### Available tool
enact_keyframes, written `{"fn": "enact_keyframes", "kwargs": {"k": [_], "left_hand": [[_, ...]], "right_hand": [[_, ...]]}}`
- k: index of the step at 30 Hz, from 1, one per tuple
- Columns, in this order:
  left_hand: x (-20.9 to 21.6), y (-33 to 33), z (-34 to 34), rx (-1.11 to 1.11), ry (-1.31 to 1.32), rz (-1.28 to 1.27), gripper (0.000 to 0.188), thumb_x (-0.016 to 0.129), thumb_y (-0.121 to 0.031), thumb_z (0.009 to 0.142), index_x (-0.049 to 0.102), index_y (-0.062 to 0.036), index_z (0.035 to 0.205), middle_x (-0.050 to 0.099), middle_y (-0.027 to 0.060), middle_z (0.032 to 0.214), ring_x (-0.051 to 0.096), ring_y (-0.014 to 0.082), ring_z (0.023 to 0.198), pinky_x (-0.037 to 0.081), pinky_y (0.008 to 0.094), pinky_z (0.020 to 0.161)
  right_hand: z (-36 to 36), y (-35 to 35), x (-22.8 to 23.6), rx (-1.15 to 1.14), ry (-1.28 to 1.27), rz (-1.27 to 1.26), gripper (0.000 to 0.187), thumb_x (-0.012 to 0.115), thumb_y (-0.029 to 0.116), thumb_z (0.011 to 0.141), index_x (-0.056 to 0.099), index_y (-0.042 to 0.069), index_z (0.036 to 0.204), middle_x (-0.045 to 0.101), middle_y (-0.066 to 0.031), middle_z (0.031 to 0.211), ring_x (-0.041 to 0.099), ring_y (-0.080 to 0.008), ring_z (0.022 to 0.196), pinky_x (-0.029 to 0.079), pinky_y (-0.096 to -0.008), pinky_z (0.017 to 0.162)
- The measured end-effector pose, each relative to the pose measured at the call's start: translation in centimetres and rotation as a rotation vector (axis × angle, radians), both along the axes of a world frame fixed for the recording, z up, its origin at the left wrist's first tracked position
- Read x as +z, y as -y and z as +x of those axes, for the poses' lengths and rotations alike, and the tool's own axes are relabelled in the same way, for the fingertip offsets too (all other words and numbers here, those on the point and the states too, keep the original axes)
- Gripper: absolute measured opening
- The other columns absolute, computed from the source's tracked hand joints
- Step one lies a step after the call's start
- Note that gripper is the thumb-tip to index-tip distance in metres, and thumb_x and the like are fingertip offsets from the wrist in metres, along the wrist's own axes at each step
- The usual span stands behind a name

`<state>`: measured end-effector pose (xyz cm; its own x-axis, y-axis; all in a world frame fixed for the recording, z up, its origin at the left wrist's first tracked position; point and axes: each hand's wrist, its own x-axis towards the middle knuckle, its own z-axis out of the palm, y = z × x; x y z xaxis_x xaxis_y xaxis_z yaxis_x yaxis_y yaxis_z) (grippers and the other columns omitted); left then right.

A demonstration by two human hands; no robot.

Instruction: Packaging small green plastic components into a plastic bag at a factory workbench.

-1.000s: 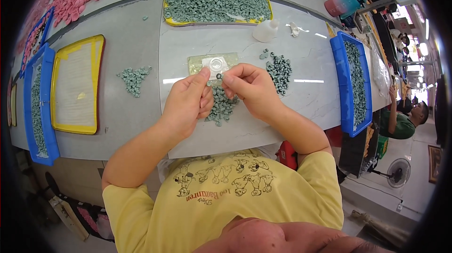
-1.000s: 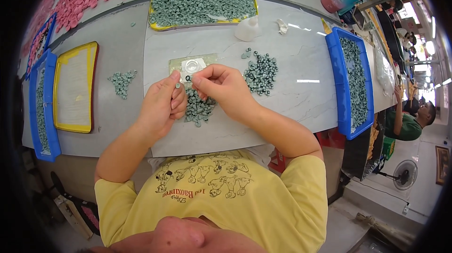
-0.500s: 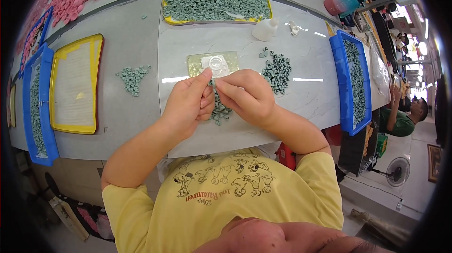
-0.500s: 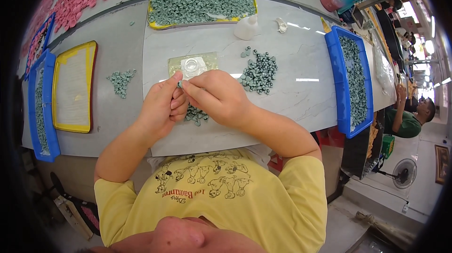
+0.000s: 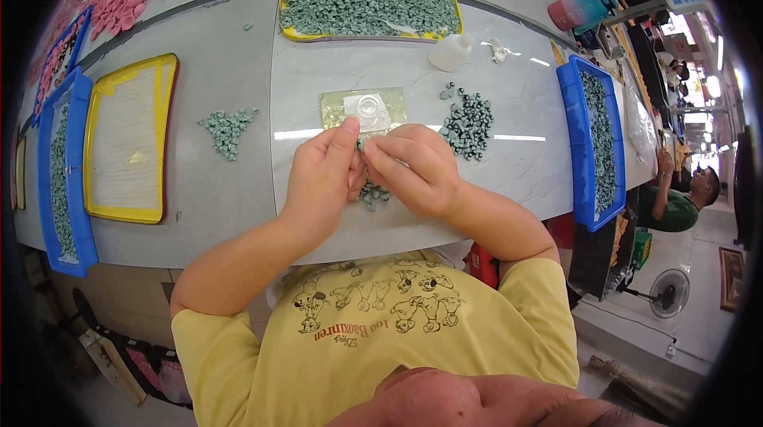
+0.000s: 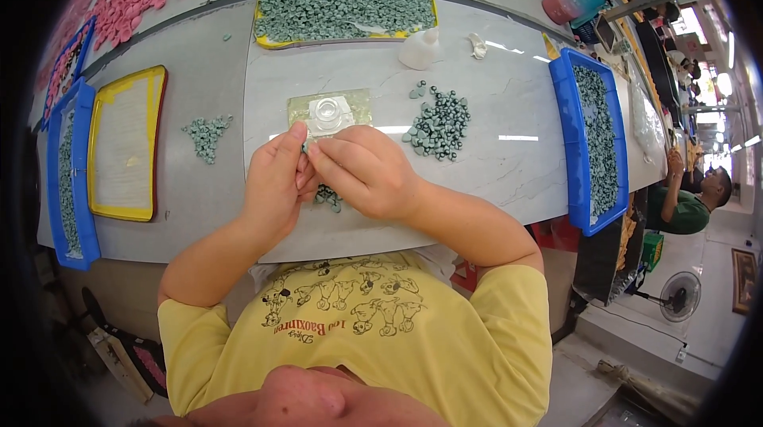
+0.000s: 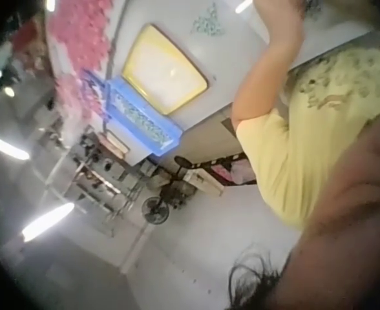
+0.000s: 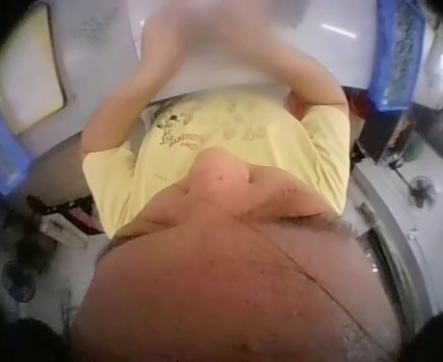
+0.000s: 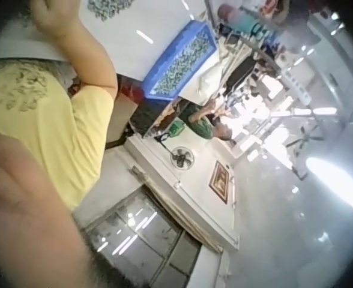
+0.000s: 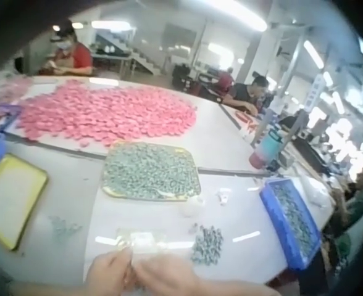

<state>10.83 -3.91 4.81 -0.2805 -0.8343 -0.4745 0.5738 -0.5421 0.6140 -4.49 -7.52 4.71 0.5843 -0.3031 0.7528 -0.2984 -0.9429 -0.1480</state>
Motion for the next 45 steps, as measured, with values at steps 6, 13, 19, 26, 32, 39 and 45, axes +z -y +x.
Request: {"fn": "enact_keyframes", "kwargs": {"k": [6,13,19,26,32,39,45], "left_hand": [[-0.4,-1.0,-0.1,0.166,0.338,-0.410,0.036,0.044,-0.029,0.094,0.046,-0.0045,0.068,0.040,-0.0029,0.057,0.035,0.0053,0.053,0.031,0.0219,0.047],[-0.7,-0.9,-0.3,0.208,0.666,-0.614,0.037,0.050,-0.024,0.092,0.043,-0.0018,0.064,0.035,-0.0017,0.055,0.029,0.0076,0.054,0.029,0.0241,0.047],[0.4,0.2,0.2,0.018,0.770,-0.488,0.042,0.052,-0.030,0.090,0.044,-0.0001,0.062,0.037,0.0001,0.052,0.030,0.0078,0.052,0.029,0.0262,0.046],[0.3,0.0,0.4,-0.210,0.658,-0.418,0.046,0.053,-0.039,0.088,0.045,-0.0031,0.061,0.040,-0.0030,0.054,0.035,0.0061,0.052,0.031,0.0232,0.046],[0.8,1.1,1.4,-0.089,0.090,-0.028,0.022,0.044,-0.022,0.091,0.050,-0.0040,0.080,0.042,-0.0016,0.065,0.034,0.0057,0.051,0.027,0.0204,0.045],[1.0,1.3,1.1,0.008,0.019,-0.063,0.017,0.039,-0.011,0.090,0.049,-0.0020,0.100,0.045,0.0010,0.078,0.035,0.0053,0.057,0.026,0.0197,0.045],[0.4,0.9,0.6,-0.098,0.021,-0.069,0.014,0.046,-0.014,0.091,0.049,-0.0028,0.099,0.050,0.0015,0.079,0.034,0.0040,0.054,0.027,0.0181,0.045]], "right_hand": [[0.0,-0.5,1.0,0.089,0.006,0.208,0.034,0.070,-0.008,0.060,0.061,-0.005,0.093,0.060,-0.0131,0.087,0.059,-0.0227,0.066,0.049,-0.0292,0.055],[0.0,-0.8,0.9,0.022,0.142,0.218,0.031,0.070,-0.008,0.063,0.062,-0.003,0.092,0.061,-0.0126,0.087,0.060,-0.0218,0.067,0.048,-0.0279,0.054],[-2.4,1.7,2.6,-0.025,-0.045,0.519,0.017,0.068,-0.001,0.069,0.065,0.001,0.085,0.062,-0.0081,0.081,0.060,-0.0216,0.069,0.048,-0.0277,0.058],[-7.2,4.9,1.4,-0.544,-0.386,0.609,0.012,0.060,0.003,0.076,0.064,0.002,0.087,0.061,-0.0101,0.084,0.059,-0.0280,0.078,0.048,-0.0321,0.070],[-7.5,5.1,0.4,-0.534,-0.493,0.550,0.012,0.057,0.005,0.078,0.064,0.002,0.087,0.061,-0.0103,0.086,0.057,-0.0294,0.082,0.046,-0.0350,0.075],[-5.1,3.8,1.4,-0.471,-0.255,0.667,0.015,0.061,0.003,0.076,0.064,0.004,0.091,0.061,-0.0083,0.085,0.059,-0.0237,0.076,0.047,-0.0308,0.068],[-1.8,1.0,2.1,-0.217,-0.028,0.666,0.022,0.065,0.002,0.074,0.065,0.007,0.095,0.061,-0.0070,0.083,0.060,-0.0198,0.073,0.048,-0.0278,0.061]]}}
